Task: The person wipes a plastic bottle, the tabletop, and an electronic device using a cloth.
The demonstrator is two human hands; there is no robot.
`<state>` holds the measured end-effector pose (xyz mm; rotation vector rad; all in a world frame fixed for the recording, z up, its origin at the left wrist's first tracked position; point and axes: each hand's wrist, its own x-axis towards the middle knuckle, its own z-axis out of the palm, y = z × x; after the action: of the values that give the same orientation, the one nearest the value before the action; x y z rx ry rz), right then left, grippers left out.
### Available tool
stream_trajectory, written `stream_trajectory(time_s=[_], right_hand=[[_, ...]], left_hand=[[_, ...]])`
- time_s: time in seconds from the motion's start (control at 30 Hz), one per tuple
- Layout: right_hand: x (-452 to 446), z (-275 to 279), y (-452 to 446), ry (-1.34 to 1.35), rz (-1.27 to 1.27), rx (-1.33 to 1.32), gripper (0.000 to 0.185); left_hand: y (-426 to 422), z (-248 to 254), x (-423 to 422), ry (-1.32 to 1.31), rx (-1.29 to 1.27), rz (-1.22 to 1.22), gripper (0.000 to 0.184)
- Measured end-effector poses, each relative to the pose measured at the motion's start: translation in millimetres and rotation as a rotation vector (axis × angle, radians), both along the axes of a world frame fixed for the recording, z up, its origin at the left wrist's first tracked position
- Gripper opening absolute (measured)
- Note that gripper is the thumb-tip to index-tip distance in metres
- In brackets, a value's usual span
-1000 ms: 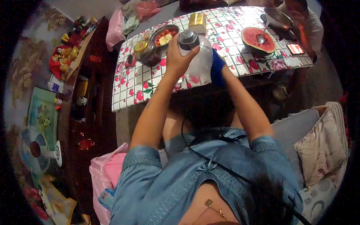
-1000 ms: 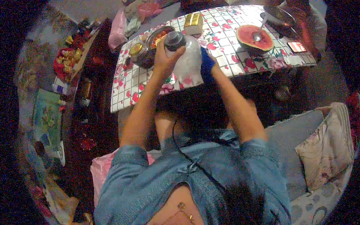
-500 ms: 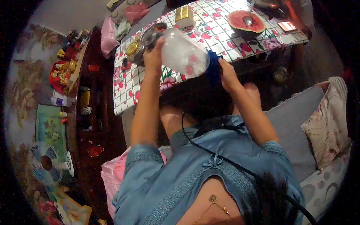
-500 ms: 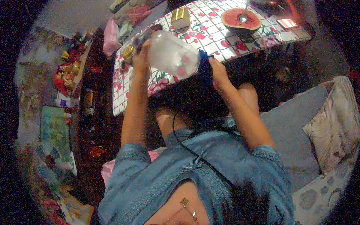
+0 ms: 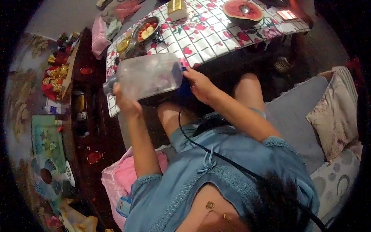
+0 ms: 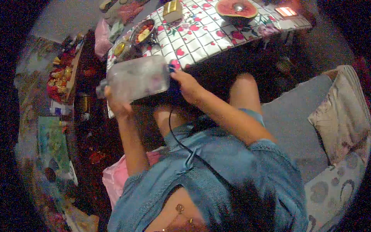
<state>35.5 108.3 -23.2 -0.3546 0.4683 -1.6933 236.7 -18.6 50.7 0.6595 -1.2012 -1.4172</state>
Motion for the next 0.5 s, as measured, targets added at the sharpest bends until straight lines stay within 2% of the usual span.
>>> stream_trajectory(time_s=[0.03,0.1,0.17,0.2,0.23,0.33,0.4,0.47,0.5], right_hand=[[2.4,4.3,1.8,0.045,0.017,0.011,0.038],[3.8,16.2,3.6,0.115,0.034,0.029,0.036],[0.4,17.2,1.2,0.207,0.08,0.025,0.033],[-1.9,13.6,-2.6,0.285,0.086,-0.026,0.035],[-6.4,11.3,-6.6,0.135,0.194,-0.039,0.038],[-24.7,41.1,-8.3,0.179,0.017,0.049,0.037],[-49.5,47.7,-13.9,0.331,-0.103,0.068,0.036],[-71.7,43.7,-30.6,0.489,-0.225,0.098,0.036],[-90.4,32.1,-45.6,0.705,-0.329,0.161,0.034]], left_hand=[[-5.9,-3.8,12.8,-0.192,-0.335,0.038,0.059],[-13.5,-7.2,33.0,-0.377,-0.664,0.067,0.059],[7.5,31.9,30.6,0.124,0.056,-0.088,0.057],[3.6,28.8,47.7,0.131,0.039,-0.033,0.057],[-4.7,22.0,68.4,-0.045,-0.186,0.148,0.056],[-9.3,55.0,97.0,-0.111,-0.411,0.405,0.046],[-21.9,70.2,107.7,-0.144,-0.242,0.513,0.043],[-35.9,76.7,121.0,-0.213,-0.292,0.589,0.044],[-43.7,80.9,124.8,-0.29,-0.341,0.644,0.045]])
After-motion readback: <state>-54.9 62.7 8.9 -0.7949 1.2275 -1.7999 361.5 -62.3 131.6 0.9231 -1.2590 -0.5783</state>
